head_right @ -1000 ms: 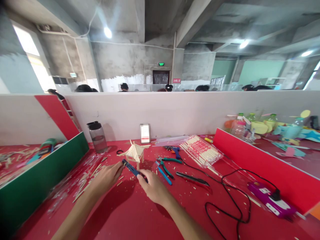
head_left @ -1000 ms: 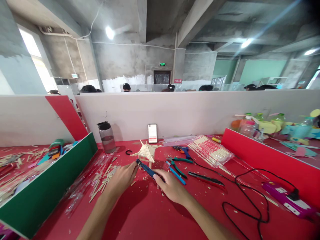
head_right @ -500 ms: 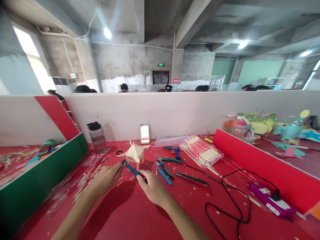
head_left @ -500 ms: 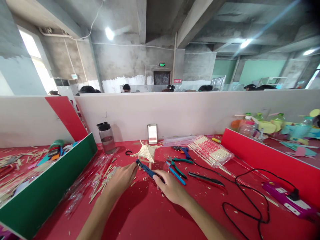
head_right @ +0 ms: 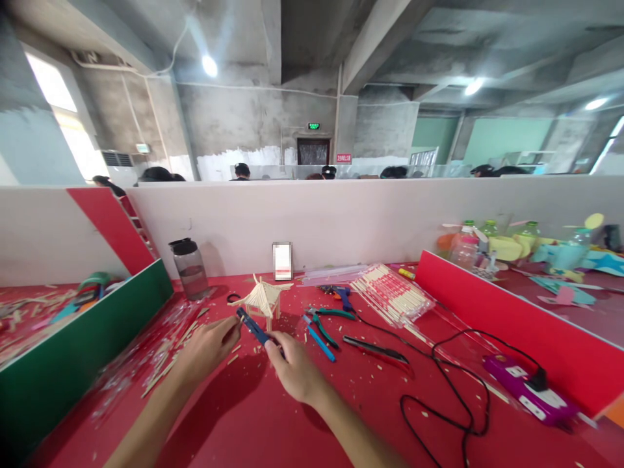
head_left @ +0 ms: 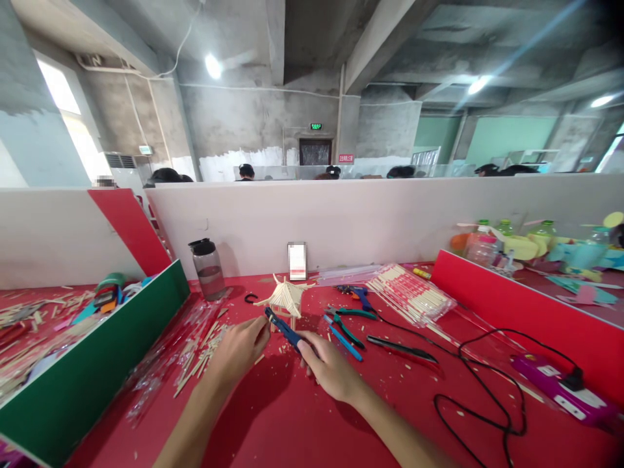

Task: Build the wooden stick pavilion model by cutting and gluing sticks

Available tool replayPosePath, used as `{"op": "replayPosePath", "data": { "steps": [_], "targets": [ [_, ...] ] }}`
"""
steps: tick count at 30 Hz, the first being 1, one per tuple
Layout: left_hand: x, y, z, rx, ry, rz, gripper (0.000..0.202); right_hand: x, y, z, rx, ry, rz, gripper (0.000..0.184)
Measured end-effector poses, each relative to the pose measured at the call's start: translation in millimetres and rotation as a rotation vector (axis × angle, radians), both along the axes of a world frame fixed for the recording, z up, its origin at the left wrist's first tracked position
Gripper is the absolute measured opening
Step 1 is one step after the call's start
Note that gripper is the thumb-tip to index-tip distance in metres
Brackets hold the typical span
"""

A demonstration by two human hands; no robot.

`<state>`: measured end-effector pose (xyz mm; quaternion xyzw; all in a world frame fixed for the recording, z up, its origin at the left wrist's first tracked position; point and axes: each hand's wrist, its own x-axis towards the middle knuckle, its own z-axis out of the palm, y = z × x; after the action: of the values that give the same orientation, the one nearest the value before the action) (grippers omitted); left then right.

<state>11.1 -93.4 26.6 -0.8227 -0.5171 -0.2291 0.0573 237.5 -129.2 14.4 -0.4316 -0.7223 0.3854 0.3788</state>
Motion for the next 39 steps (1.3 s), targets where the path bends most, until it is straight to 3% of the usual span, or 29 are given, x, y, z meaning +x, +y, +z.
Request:
{"op": "replayPosePath", "data": {
  "steps": [7,18,39],
  "targets": [
    [2.7,-1.9,1.0,0.015,-0.030,0.001,0.023,-1.5,-3.3,3.1,-0.025,-0.005,0.034,0.044],
    [4.1,-1.7,0.4,-0.012,-0.062,-0.001,0.019,-1.0,-1.9,0.3,-0.055,-0.014,0.007,0.036],
    [5.6,0.6,0.7,-0.053,-0.079,0.025,0.016,-0.4,-0.5,-3.4,0.003,-0.083,-0.029,0.038]
  ]
}}
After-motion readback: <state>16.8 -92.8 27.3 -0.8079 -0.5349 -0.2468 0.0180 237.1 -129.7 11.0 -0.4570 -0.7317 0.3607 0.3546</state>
